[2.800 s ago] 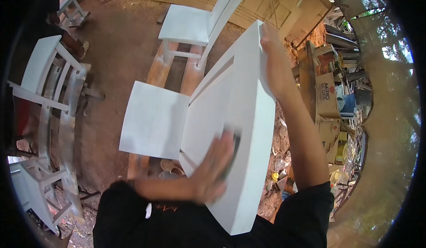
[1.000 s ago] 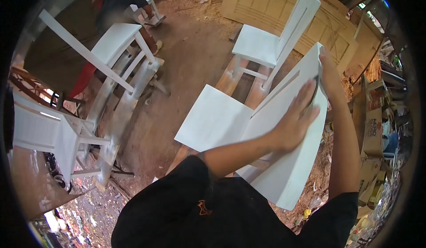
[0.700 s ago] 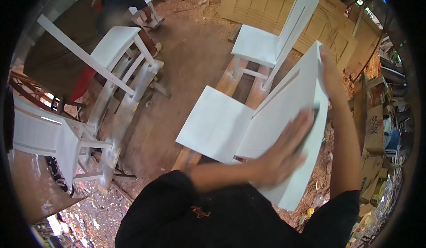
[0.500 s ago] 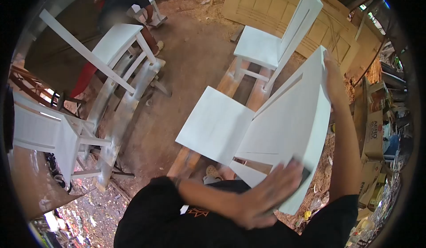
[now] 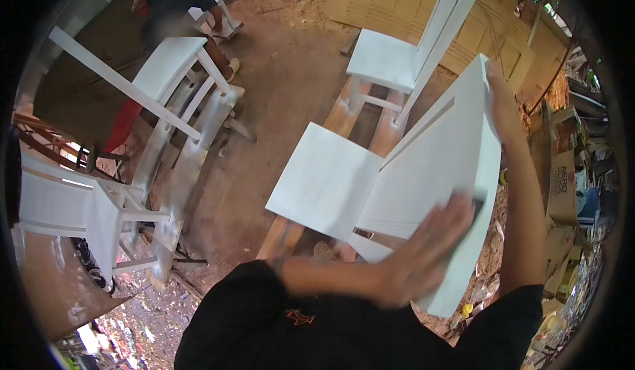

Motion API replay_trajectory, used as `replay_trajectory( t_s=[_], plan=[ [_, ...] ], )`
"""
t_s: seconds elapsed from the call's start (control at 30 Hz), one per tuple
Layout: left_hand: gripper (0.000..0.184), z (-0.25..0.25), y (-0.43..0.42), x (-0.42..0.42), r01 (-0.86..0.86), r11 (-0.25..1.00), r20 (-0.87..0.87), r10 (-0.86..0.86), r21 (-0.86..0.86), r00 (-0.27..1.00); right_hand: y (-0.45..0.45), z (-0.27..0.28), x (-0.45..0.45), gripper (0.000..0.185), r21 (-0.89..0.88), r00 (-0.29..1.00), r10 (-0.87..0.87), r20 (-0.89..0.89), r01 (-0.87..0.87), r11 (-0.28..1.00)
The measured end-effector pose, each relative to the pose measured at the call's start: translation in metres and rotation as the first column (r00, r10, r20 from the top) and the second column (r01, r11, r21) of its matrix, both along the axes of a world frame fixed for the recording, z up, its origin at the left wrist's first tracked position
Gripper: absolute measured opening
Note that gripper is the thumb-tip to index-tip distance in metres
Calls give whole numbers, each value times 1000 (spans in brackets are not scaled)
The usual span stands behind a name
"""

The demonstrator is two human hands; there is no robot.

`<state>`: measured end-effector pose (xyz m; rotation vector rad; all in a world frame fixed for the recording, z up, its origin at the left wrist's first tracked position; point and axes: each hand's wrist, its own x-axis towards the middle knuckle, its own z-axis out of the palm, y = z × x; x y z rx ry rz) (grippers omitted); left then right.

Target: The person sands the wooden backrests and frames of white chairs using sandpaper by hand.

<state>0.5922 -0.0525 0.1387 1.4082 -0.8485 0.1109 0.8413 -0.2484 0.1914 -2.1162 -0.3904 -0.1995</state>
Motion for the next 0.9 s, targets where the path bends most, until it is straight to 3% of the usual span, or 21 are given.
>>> replay_trajectory(
  t_s=[0.03, 0.13, 0.2, 0.23, 0.3, 0.37, 0.47, 0.5, 0.53, 0.57, 0.63, 0.73, 0.83, 0.9],
  plan=[
    [82, 4, -5, 14, -51, 998, -82, 53, 28, 995, -2, -1, 1, 59, -58, 999, 20, 35, -17, 998],
    [81, 7, -5, 3, -68, 997, -102, 73, 47, 992, 11, 6, -9, 58, 53, 1000, 23, -19, -22, 998],
    [77, -8, 13, -56, 41, 999, 142, -37, -25, 989, 11, -4, -2, 58, 157, 998, 0, -65, 10, 988],
    [75, -19, 16, -75, 78, 993, 174, -61, -93, 983, 8, -5, -2, 58, 209, 996, -15, -84, 32, 977],
    [74, -24, 15, -48, 62, 998, 215, -59, -9, 975, 27, 12, -24, 60, 137, 995, -61, -78, 71, 988],
    [71, -9, 4, 12, -38, 992, 111, 25, 118, 993, 29, 16, -27, 59, 113, 996, -59, -70, 66, 991],
    [64, 6, -30, 134, -172, 978, -72, 182, 121, 981, 15, -2, -11, 61, 387, 997, 14, -71, 15, 922],
    [61, 0, -45, 181, -200, 975, -118, 211, 92, 970, 13, -4, -8, 57, 285, 1000, 4, -31, 5, 959],
    [60, -17, -70, 234, -301, 951, -33, 300, -63, 953, 10, -3, -8, 55, 176, 1000, -22, 4, 21, 984],
    [60, 1, -61, 248, -214, 977, -237, 203, -21, 950, 4, -2, -13, 52, 61, 998, -56, 30, 54, 997],
    [61, -6, -63, 255, -184, 978, -311, 146, -98, 939, 22, 14, -32, 51, -20, 994, -88, 66, 89, 996],
    [60, -20, -38, 141, -204, 979, -85, 206, 25, 975, 28, 17, -35, 56, 158, 994, -105, -14, 106, 982],
    [76, -40, 0, -20, 10, 995, 40, -6, -97, 999, 29, 7, -23, 62, 350, 995, -63, -71, 84, 933],
    [74, -44, 4, -8, 54, 989, 220, -22, -138, 975, 37, 16, -31, 62, 413, 993, -52, -106, 91, 906]
  ],
)
